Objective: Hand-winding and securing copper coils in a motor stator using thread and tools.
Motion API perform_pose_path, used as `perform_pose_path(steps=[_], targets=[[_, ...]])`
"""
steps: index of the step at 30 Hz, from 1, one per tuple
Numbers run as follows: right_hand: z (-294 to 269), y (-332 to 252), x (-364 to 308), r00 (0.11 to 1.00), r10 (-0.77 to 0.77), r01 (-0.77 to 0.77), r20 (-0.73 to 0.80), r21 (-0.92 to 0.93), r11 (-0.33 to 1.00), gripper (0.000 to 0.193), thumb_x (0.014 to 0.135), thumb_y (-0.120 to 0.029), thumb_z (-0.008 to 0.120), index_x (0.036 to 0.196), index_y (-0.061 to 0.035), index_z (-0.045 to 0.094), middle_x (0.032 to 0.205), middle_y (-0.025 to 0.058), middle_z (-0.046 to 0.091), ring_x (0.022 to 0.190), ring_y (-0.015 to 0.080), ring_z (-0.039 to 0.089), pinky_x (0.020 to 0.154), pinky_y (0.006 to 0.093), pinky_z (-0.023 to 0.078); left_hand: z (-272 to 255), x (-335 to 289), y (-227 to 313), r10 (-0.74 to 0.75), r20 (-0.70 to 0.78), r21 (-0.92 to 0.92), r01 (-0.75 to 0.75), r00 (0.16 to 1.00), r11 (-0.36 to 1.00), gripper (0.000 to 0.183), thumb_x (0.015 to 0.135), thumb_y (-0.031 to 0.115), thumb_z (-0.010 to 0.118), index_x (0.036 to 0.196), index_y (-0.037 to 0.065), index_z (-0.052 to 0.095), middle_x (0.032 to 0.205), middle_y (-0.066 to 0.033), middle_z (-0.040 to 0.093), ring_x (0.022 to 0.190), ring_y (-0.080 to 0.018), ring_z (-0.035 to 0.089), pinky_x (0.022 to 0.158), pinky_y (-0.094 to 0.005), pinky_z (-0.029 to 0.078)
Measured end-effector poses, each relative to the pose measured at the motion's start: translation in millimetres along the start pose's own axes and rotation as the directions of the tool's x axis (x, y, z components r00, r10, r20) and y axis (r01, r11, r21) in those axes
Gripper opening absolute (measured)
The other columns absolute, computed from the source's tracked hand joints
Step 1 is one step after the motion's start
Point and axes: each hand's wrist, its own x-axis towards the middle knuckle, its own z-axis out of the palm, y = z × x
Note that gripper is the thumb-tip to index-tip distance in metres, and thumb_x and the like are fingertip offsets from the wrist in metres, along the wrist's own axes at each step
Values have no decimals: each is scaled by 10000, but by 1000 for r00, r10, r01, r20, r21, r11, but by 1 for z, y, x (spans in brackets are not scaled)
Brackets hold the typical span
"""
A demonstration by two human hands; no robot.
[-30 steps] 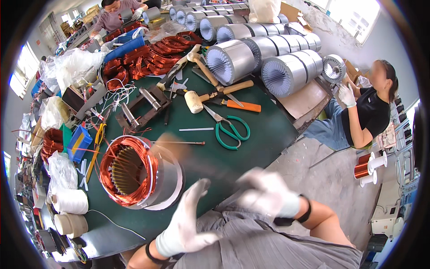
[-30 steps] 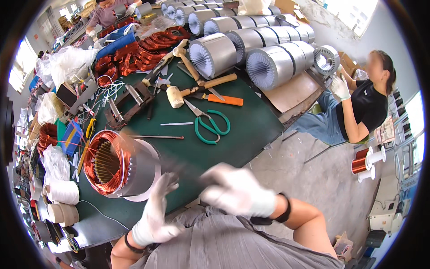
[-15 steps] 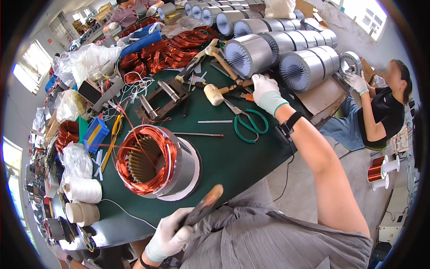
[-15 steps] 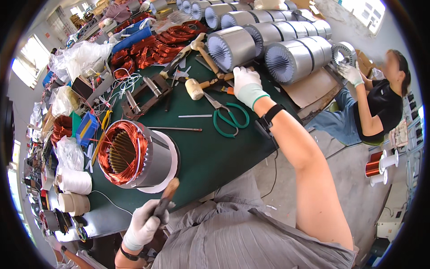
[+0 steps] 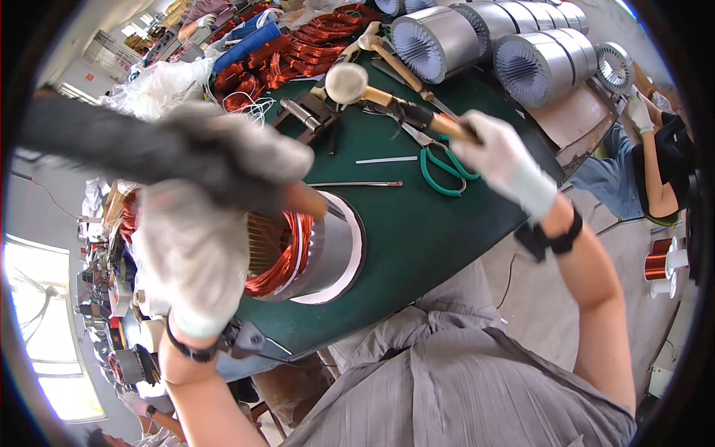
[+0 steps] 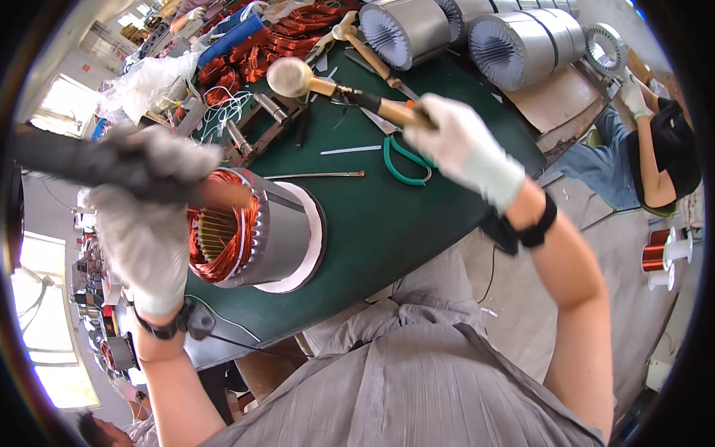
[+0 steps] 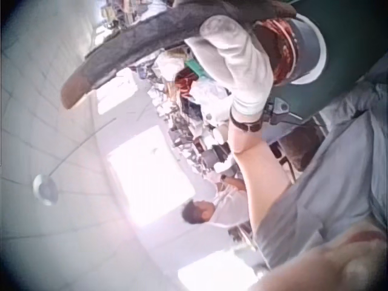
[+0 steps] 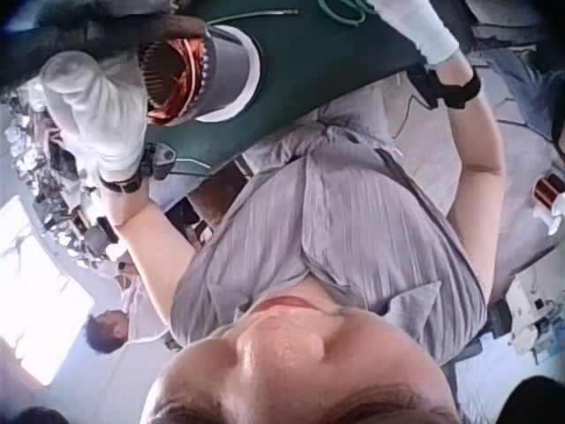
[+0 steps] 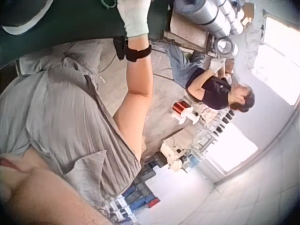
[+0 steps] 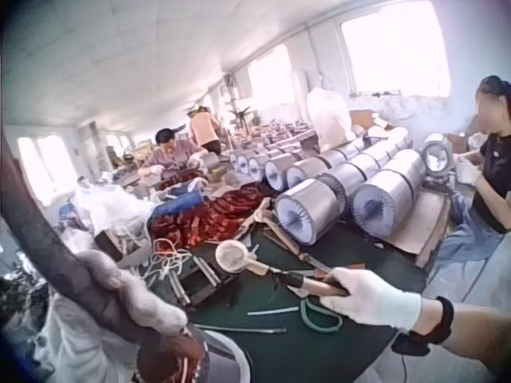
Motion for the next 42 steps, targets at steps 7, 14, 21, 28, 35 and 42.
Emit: perform_pose_path(steps=[7, 14, 21, 28, 35, 42], targets=[[51, -86, -123, 888, 202, -450, 412, 695, 561, 241, 998, -131, 557, 1205, -9, 534, 800, 32, 630, 589, 77, 579, 578, 253, 500, -48, 9, -42, -139, 308, 254, 59, 941, 965, 656, 959, 519, 681, 1286, -17, 490, 972, -65, 628, 821, -129, 618, 739, -244, 485], [77, -83, -147, 879, 297, -461, 373, 824, 329, 229, 1017, -102, 494, 1223, -10, 454, 750, 76, 610, 467, 93, 507, 449, 268, 435, -42, 10, -50, -201, 139, 233, 165, 970, 958, 935, 704, 803, 730, 1154, 2, 556, 820, -56, 611, 672, -99, 561, 602, -225, 448], [137, -86, -163, 993, 67, -118, 98, 873, 473, 259, 1040, -196, 579, 1224, -40, 484, 761, 32, 556, 517, 95, 504, 467, 243, 445, -38, 9, -52, -93, 228, 172, 54, 969, 984, 745, 797, 611, 826, 1167, 24, 554, 869, -56, 590, 682, -99, 552, 621, -213, 467], [112, -91, -143, 911, 413, 35, -12, 998, -47, 279, 1086, -313, 519, 1123, -38, 489, 742, 34, 559, 499, 108, 505, 463, 262, 453, -46, 11, -75, 114, 116, -83, -105, 987, 991, 407, 975, 318, 729, 1220, 34, 571, 1027, -80, 607, 856, -190, 595, 696, -269, 497], [94, -83, -124, 927, 222, -352, 303, 906, 233, 256, 1059, -250, 475, 1165, -19, 499, 699, 43, 565, 458, 73, 483, 419, 239, 393, -56, 13, -66, 163, 147, 240, -195, 976, 951, 445, 1001, 436, 682, 1198, 57, 558, 996, -52, 583, 833, -177, 557, 736, -302, 446], [104, -96, -115, 800, 10, -593, 600, 787, 173, 249, 1055, -255, 507, 1182, -42, 497, 721, 7, 514, 474, 69, 448, 448, 239, 418, -48, 10, -65, 122, 2, 283, -117, 993, 952, 457, 1014, 452, 653, 1216, 58, 541, 960, -88, 588, 828, -183, 563, 713, -302, 465]])
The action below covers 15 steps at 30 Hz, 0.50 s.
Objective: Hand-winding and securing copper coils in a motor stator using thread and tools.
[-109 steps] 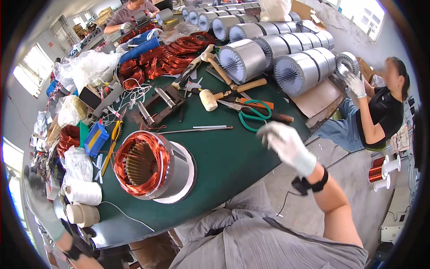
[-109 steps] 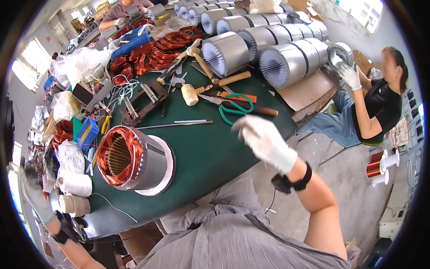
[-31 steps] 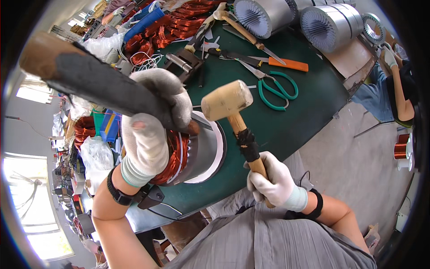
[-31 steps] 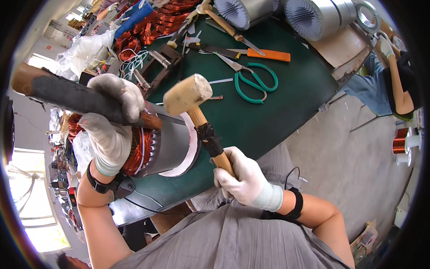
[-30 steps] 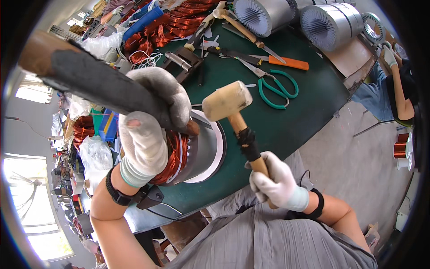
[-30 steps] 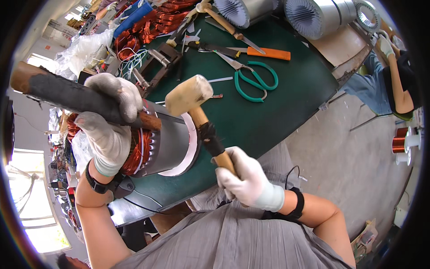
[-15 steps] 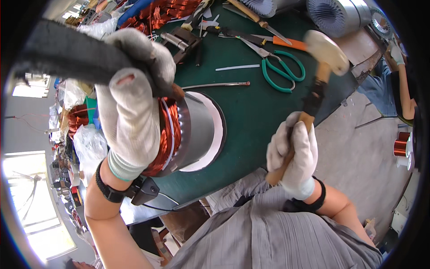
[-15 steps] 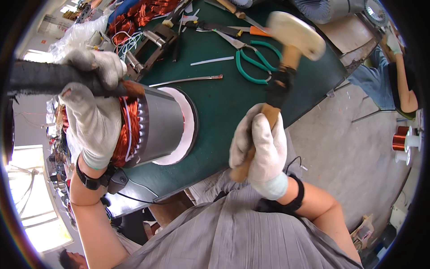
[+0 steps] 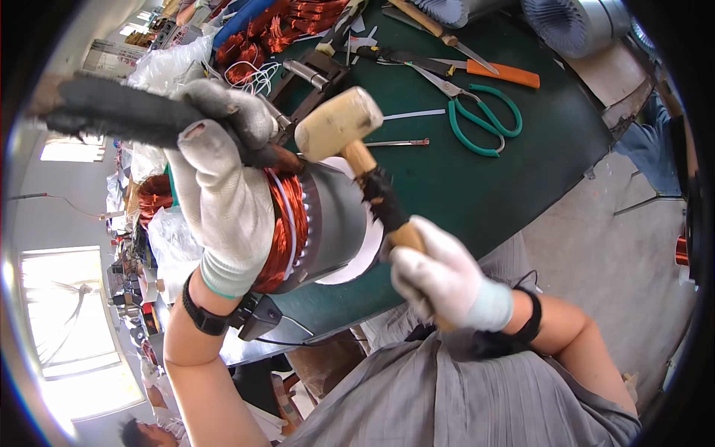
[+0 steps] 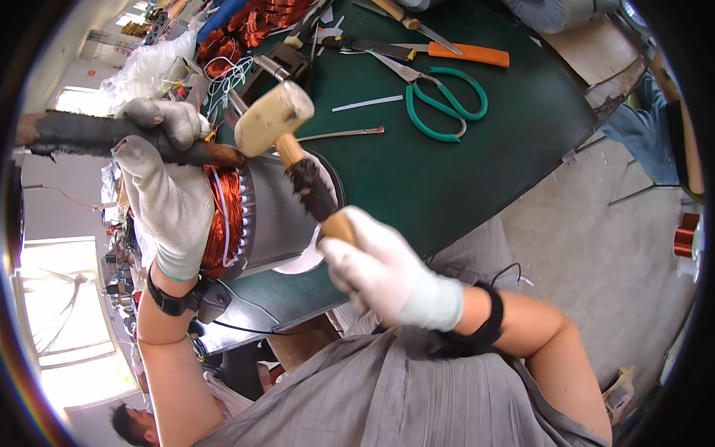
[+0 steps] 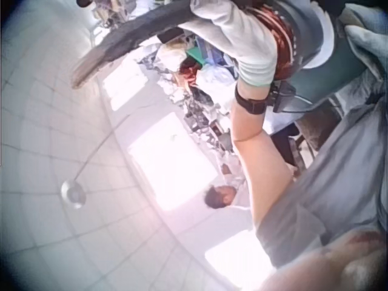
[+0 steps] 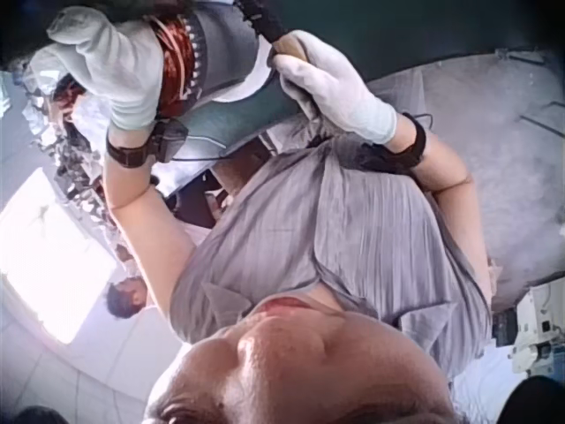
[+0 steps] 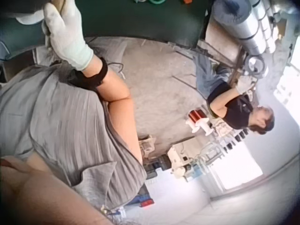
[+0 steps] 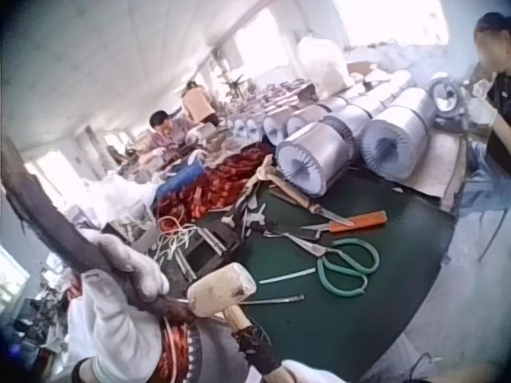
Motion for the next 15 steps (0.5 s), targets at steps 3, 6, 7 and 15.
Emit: perform_pose_path(steps=[3, 6, 7, 15], targets=[[-14, -9, 9, 931, -252, 266, -262, 18, 964, 330, 1082, -344, 476, 1159, -24, 472, 676, 32, 544, 431, 91, 464, 410, 239, 402, 3, 7, 4, -20, -22, -3, 20, 1000, 1000, 433, 1030, 433, 629, 1219, 54, 535, 935, -84, 584, 817, -180, 561, 709, -314, 477], [-7, 3, 11, 932, -240, 254, -271, 18, 967, 257, 1084, -285, 477, 1189, -50, 462, 749, 32, 568, 472, 98, 498, 429, 243, 432, 1, 6, 1, -88, 16, 90, 87, 996, 992, 454, 1100, 502, 431, 1231, 76, 518, 1001, -60, 539, 926, -164, 488, 907, -334, 418], [4, 13, 12, 964, -237, 234, -121, -32, 972, 245, 1069, -251, 489, 1207, -50, 463, 737, 28, 564, 469, 95, 491, 434, 243, 433, 3, 7, 0, -32, -43, 171, 39, 999, 984, 437, 1105, 489, 427, 1224, 80, 522, 1004, -56, 547, 923, -161, 496, 906, -334, 422], [-10, -7, 25, 918, -285, 315, -278, 70, 946, 381, 1057, -357, 528, 1186, 0, 504, 701, 27, 543, 447, 99, 479, 412, 244, 415, -1, 13, -3, -18, -146, 29, 22, 989, 999, 370, 1043, 423, 614, 1164, 82, 535, 902, -66, 577, 835, -161, 517, 810, -329, 426]])
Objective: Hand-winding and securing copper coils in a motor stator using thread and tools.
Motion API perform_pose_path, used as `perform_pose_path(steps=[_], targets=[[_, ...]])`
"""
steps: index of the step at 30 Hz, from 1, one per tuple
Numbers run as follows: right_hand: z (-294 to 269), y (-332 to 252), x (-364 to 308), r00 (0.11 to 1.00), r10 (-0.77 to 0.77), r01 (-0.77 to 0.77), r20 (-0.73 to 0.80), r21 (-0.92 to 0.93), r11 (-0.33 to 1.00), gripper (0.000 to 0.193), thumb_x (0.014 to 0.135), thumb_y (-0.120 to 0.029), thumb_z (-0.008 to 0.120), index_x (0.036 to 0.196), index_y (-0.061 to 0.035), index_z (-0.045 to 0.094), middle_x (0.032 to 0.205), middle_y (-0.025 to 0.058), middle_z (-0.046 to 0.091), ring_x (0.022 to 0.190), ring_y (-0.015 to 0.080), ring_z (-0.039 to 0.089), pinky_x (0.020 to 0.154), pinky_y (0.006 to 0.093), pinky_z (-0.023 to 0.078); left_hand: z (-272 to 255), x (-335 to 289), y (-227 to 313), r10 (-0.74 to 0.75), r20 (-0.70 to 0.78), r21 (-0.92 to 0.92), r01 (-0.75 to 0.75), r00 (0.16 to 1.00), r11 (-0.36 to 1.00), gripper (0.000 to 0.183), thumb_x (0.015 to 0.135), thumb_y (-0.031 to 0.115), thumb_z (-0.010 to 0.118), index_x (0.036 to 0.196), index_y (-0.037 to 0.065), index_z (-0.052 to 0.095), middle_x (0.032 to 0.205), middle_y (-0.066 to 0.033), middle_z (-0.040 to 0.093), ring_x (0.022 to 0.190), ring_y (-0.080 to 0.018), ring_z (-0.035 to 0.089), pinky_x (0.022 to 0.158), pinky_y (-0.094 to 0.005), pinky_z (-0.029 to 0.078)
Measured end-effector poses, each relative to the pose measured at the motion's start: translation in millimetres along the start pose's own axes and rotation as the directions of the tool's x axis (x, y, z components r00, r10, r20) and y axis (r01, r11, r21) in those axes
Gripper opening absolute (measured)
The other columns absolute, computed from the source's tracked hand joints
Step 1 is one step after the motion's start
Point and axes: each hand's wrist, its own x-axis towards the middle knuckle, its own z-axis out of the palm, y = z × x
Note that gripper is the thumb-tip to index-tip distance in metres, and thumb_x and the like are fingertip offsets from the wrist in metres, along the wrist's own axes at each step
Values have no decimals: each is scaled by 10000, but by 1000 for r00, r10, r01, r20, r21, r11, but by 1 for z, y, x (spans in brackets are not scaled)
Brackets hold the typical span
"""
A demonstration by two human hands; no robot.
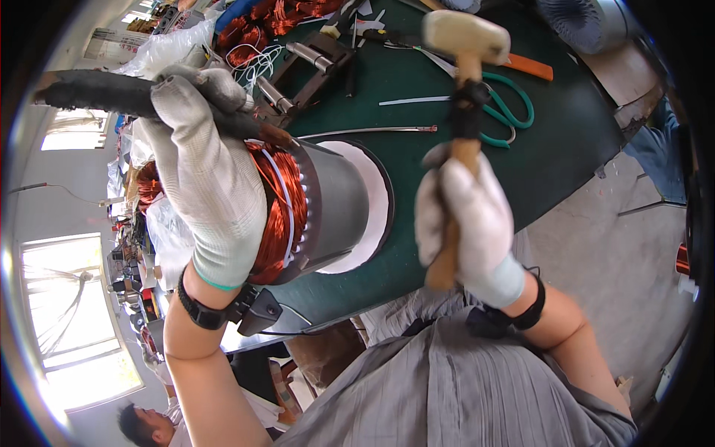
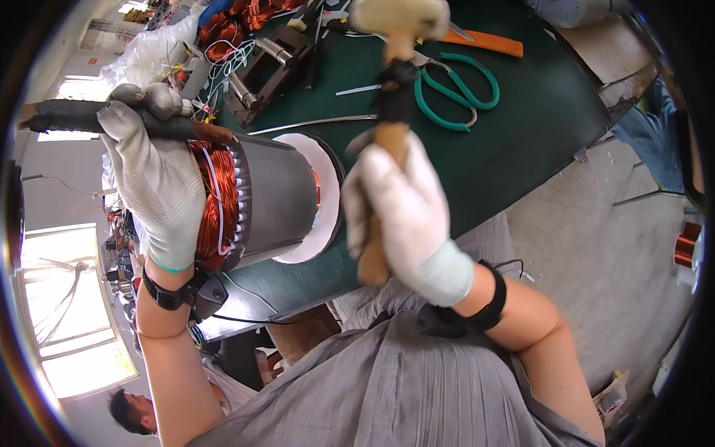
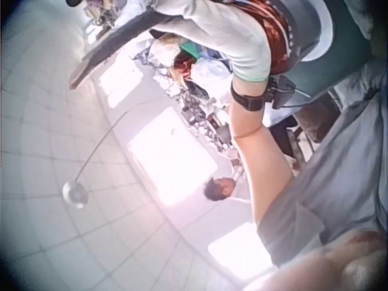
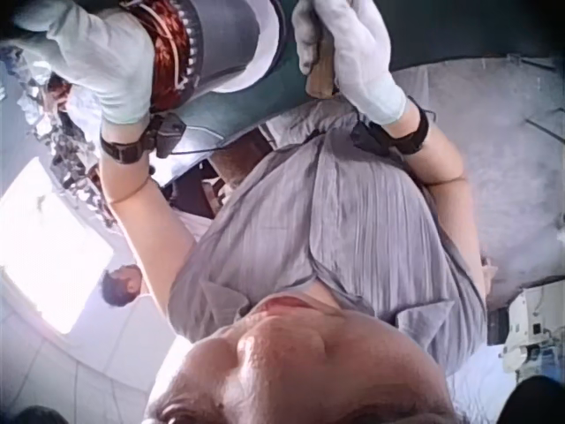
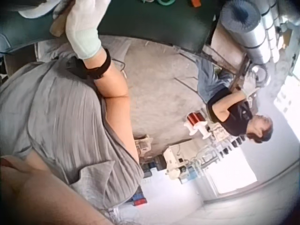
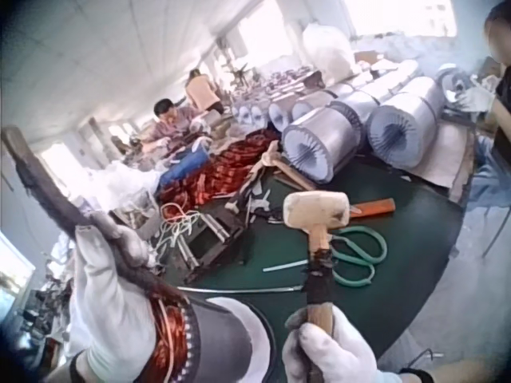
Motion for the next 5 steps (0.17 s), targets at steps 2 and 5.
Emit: perform_pose_path(steps=[2, 5], targets=[[11, 10, -19, 955, 141, -93, 260, -186, 978, 297, 1039, -283, 540, 1159, -14, 503, 713, 15, 549, 465, 88, 494, 426, 244, 423, 1, -4, 2, 25, 18, 47, -25, 1000, 999, 377, 1041, 430, 615, 1165, 84, 533, 903, -65, 579, 836, -163, 519, 809, -334, 428], [-4, -3, -3, 873, 335, -301, 354, -149, 942, 350, 1012, -301, 598, 1268, -94, 478, 763, 47, 598, 497, 88, 540, 463, 224, 447, -1, -5, -1, 44, -2, 79, -43, 999, 996, 378, 1028, 424, 640, 1189, 99, 533, 921, -59, 583, 836, -169, 521, 832, -342, 432]])
